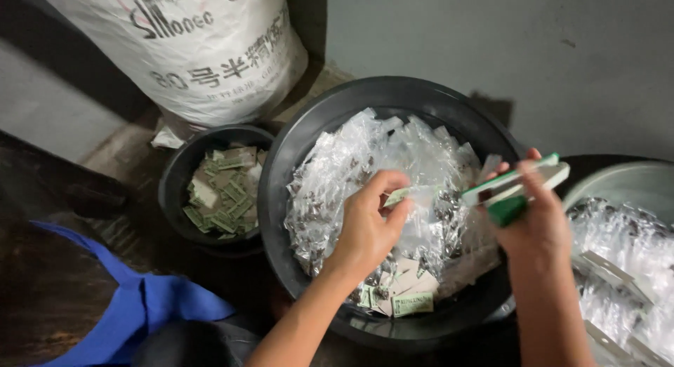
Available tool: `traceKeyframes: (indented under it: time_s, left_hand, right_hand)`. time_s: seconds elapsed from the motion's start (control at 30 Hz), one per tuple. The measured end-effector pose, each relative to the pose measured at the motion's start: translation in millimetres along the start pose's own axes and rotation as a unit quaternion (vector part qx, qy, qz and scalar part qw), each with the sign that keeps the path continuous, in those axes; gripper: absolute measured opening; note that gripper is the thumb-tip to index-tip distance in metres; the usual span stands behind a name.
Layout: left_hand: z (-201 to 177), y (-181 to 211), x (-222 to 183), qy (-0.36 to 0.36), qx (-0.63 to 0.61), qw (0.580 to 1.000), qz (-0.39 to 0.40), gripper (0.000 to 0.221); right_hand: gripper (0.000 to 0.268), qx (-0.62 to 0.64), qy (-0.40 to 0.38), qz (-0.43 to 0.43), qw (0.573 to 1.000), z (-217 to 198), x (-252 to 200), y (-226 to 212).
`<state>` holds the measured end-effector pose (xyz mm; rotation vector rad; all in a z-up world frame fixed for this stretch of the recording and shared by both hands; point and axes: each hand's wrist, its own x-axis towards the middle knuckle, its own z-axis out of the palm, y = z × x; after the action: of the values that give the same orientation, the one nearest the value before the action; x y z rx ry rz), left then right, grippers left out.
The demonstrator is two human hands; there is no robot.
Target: The person is manually stapling paper labels onto small plastic bags retrieved from containers on the floor.
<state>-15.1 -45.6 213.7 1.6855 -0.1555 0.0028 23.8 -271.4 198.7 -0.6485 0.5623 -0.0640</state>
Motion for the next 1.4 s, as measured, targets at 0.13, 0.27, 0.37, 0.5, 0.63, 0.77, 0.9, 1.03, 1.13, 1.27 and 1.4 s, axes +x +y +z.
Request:
traceKeyframes:
  time_s: [0.13, 0.27, 0.37, 0.5, 0.63, 0.77, 0.9, 1.03, 1.13, 1.27, 1.4]
  left_hand:
    - [11.2, -11.5, 4.2, 0.005, 0.039, 0.999, 0.023, 0.007]
    - [46.7, -52.9, 4.9, 0.076, 0.03, 0.996, 0.044, 0.016]
    - [58.1, -52.7, 5.7, 0.078, 0.049, 0.994, 0.057, 0.019]
    - [66.2, -51.4, 0.2, 0.067, 0.07, 0.994, 0.05, 0.017]
    - [67.8, -68.7, 1.5, 0.059, 0.099, 0.992, 0.058, 0.018]
    - [60.8, -83.3, 6.2, 0.018, 0.119, 0.991, 0.055, 0.011]
    - [2.9, -61.9, 33.9, 0.035, 0.152, 0.986, 0.06, 0.013]
    - [-11.1, 2.4, 42.4, -0.074, 0.057, 0.996, -0.001, 0.011]
    - [2.6, -8.7, 51.4, -0.127, 0.0, 0.992, -0.011, 0.021]
    - [8.7, -90.0, 61.0, -0.029, 0.092, 0.991, -0.096, 0.018]
    - [16.4, -134.6, 30.4, -0.118, 0.323, 0.923, -0.175, 0.055]
  right_hand:
    - [0.052, -0.147, -0.108, -0.241, 0.953, 9.6, -19.1, 20.2]
    - [0.037, -0.285, -0.184, -0.375, 0.863, 16.7, -22.1, 41.9]
    - [0.016, -0.392, -0.132, -0.421, 0.807, 1.7, -2.7, 48.2]
    - [0.038, -0.462, -0.11, -0.427, 0.769, -27.4, 38.9, 60.4]
    - [0.045, -0.459, -0.093, -0.392, 0.792, -21.3, 42.7, 64.2]
    - [0.039, -0.408, -0.053, -0.318, 0.854, -31.1, 55.4, 70.1]
    - [0.024, -0.356, -0.007, -0.295, 0.887, 0.4, 13.7, 24.1]
    - [0.028, -0.454, -0.135, -0.199, 0.858, 4.9, 3.1, 19.2]
    - [0.033, -0.421, -0.111, -0.215, 0.874, -9.4, 10.8, 17.0]
    - [0.024, -0.429, -0.004, -0.346, 0.834, -24.8, 23.1, -4.8]
    - [0.019, -0.437, 0.025, -0.356, 0.826, -16.5, 13.0, -12.7]
